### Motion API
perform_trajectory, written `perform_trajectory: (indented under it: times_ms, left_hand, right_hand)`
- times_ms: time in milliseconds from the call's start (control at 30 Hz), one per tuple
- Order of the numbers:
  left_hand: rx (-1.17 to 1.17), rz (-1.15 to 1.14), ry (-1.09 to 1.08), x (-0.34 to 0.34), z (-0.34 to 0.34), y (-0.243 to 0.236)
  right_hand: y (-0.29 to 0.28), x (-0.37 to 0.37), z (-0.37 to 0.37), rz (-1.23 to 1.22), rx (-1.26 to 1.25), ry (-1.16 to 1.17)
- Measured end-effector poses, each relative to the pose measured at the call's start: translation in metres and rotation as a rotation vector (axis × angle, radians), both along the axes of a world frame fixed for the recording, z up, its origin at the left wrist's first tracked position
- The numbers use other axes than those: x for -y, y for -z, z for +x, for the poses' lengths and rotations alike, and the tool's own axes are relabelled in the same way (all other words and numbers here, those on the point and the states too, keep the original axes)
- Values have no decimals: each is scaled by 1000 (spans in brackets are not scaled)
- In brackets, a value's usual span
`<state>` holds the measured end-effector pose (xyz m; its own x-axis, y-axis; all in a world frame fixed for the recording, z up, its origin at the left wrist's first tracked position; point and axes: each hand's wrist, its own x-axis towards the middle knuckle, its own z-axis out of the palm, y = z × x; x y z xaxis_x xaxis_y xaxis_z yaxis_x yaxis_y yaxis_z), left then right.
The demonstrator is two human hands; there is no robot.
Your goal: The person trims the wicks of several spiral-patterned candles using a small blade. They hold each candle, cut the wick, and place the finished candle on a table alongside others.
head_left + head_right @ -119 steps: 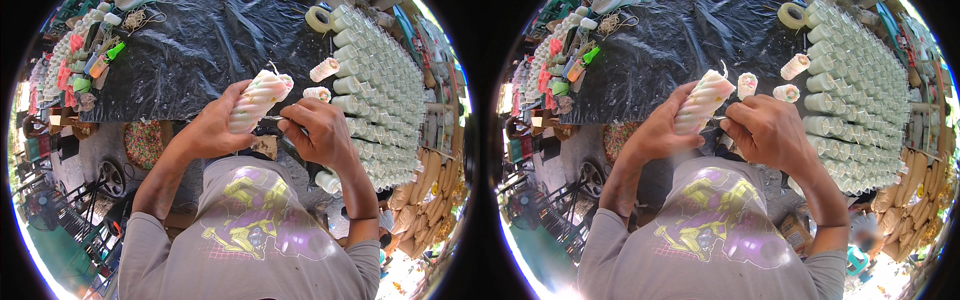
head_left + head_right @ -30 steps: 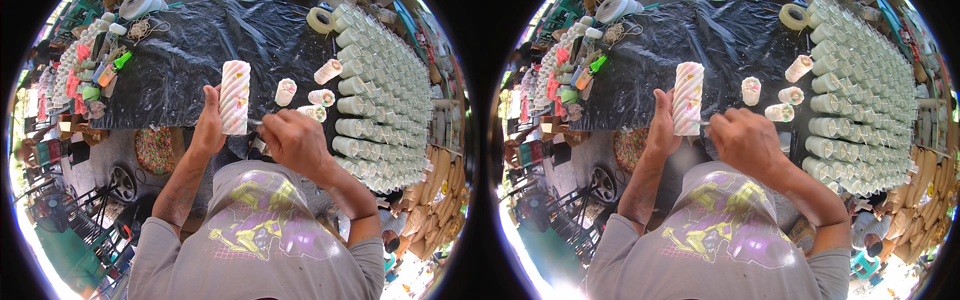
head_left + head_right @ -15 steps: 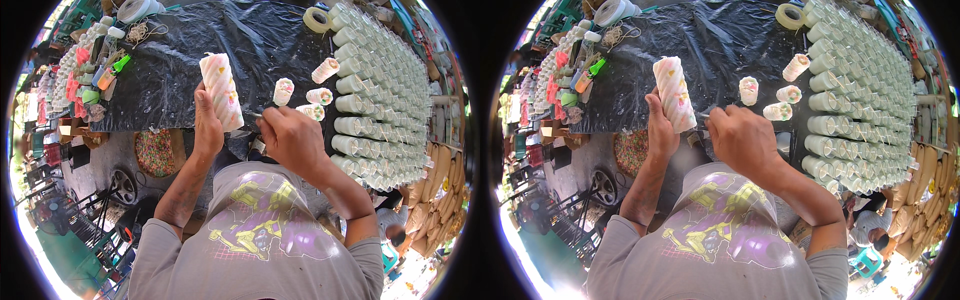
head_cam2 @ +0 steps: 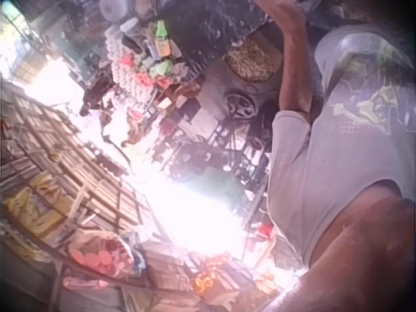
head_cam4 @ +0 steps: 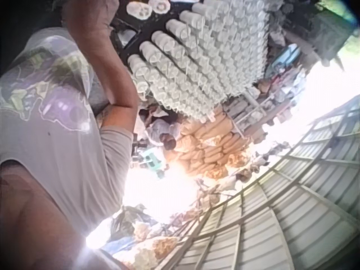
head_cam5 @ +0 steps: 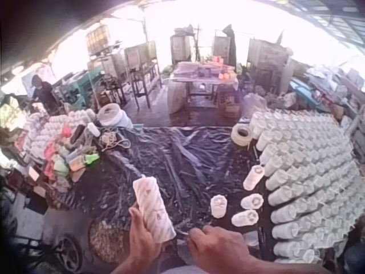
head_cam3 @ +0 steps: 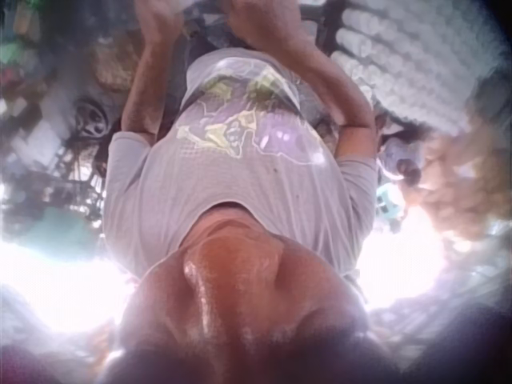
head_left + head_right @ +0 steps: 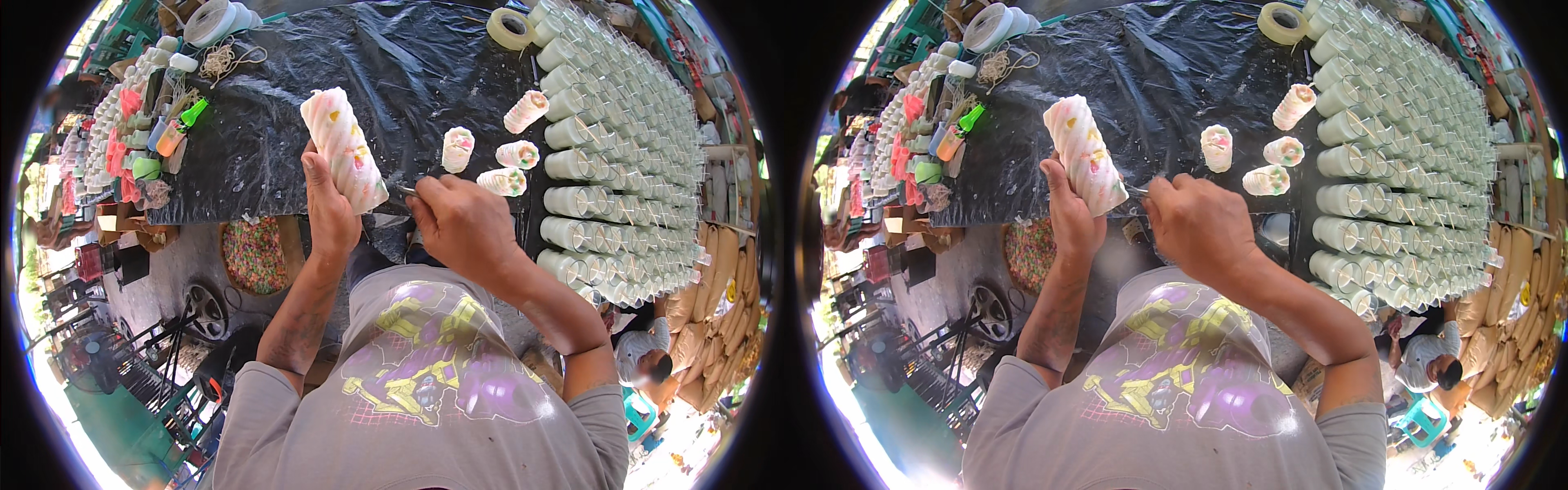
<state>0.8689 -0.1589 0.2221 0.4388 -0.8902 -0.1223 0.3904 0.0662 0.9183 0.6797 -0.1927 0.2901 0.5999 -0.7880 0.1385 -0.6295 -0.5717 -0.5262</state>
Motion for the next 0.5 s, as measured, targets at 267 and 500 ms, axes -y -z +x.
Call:
perform_trajectory:
  times_ms: [267,500]
  left_hand:
    - [-6,29,-63,3,5,10]
    - [-218,-21,40,0,10,10]
  right_hand:
    - [-8,-16,-1,-32,32,-48]
    - [0,-27,-1,-4,33,-116]
